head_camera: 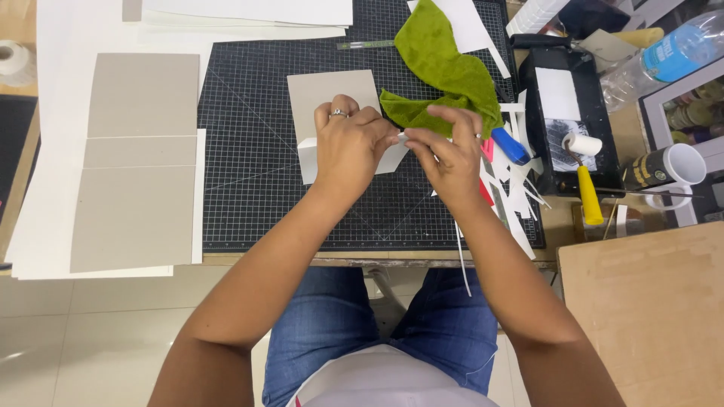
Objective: The person applies white adhesive tape to the edges of a rectangular sheet, smooths it with a red squeegee, and uses a white roller to press the tape. The person repeats this process on multiple sheets, peeling off excess tape and stacking the finished pieces.
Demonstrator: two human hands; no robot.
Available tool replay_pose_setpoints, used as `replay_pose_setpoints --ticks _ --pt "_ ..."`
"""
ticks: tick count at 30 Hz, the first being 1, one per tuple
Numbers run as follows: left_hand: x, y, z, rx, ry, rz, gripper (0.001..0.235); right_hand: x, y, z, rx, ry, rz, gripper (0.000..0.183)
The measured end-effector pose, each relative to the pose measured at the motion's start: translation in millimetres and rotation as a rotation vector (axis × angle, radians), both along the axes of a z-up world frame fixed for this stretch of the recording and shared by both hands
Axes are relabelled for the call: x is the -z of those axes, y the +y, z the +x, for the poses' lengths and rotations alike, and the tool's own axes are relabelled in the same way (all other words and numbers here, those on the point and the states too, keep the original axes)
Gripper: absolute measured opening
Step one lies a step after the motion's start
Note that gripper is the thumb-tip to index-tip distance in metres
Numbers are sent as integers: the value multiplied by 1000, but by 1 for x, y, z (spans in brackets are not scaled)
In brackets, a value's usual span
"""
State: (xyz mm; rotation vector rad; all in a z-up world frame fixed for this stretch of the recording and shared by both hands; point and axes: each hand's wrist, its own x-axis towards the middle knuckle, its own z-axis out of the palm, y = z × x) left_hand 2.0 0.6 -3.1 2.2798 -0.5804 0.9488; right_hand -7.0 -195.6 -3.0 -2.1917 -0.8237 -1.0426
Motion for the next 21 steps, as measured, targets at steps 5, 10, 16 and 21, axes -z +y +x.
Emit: replay_pose_setpoints --ticks 5,10,16,21 --pt "1 2 9 0 98 22 12 -5 1 17 -42 56 -40 5" --pt "2 2 13 -10 175 80 12 -7 -4 22 -103 145 -48 4" --pt "7 0 12 -8 197 105 12 -9 -11 13 -167 260 108 25" --pt "10 1 14 14 247 144 12 -2 -17 15 -124 242 80 6"
